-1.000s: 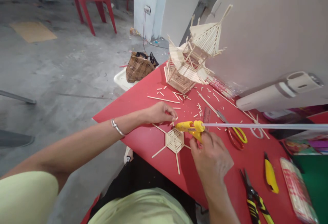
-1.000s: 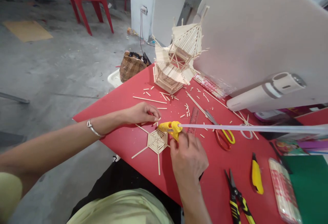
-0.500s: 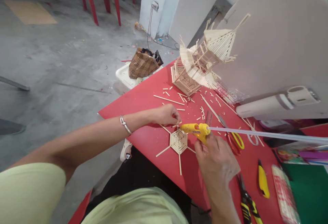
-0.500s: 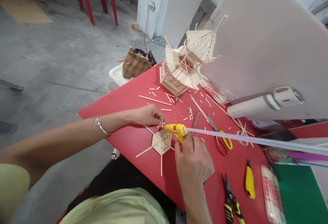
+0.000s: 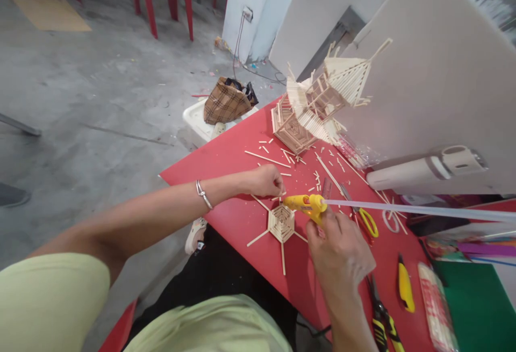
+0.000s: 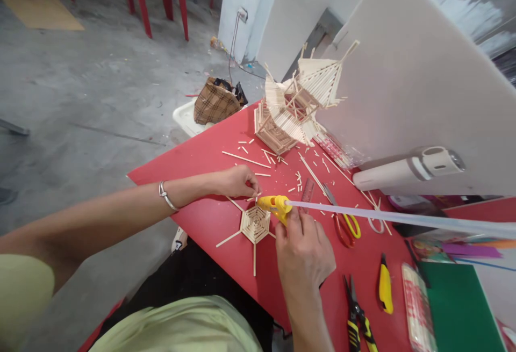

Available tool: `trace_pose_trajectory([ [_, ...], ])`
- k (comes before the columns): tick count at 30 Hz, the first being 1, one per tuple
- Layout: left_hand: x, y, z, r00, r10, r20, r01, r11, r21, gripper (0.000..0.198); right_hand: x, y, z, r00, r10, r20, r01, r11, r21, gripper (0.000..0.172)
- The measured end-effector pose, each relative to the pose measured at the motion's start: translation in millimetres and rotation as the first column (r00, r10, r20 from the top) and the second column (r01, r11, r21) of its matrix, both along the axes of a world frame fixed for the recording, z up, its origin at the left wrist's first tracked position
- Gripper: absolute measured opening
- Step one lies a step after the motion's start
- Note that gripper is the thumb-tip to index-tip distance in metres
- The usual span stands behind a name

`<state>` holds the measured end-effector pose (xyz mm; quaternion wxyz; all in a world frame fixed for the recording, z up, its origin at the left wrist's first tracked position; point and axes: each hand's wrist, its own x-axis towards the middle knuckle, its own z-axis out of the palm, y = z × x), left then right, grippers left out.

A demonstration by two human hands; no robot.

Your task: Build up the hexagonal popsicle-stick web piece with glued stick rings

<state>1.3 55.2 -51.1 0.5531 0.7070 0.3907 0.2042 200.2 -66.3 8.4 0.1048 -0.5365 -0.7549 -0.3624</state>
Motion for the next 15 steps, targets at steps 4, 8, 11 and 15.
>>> trace_pose_trajectory([
  [4,-0.8,-1.2,2.0,1.000,0.003,0.008,-0.003,1.000,-0.019,0.016,1.1,-0.2,-1.4,1.000,-0.010,0.001,0.010,1.000,-0.009,0.018],
  [8,-0.7,-1.2,1.4,1.000,-0.008,-0.010,0.008,1.000,-0.019,0.017,1.4,1.0,-2.2,1.000,-0.009,0.006,0.009,1.000,0.002,0.020],
  [11,-0.2,-0.8,0.3,1.000,-0.007,0.004,0.008,1.000,-0.030,0.013,1.9,1.5,-2.4,1.000,-0.003,0.005,0.003,1.000,0.008,0.019],
  [15,0.2,-0.7,-0.2,1.000,0.001,0.014,0.000,0.999,-0.041,0.012,2.9,-0.5,-1.2,1.000,-0.009,-0.008,0.009,1.000,-0.022,0.018],
])
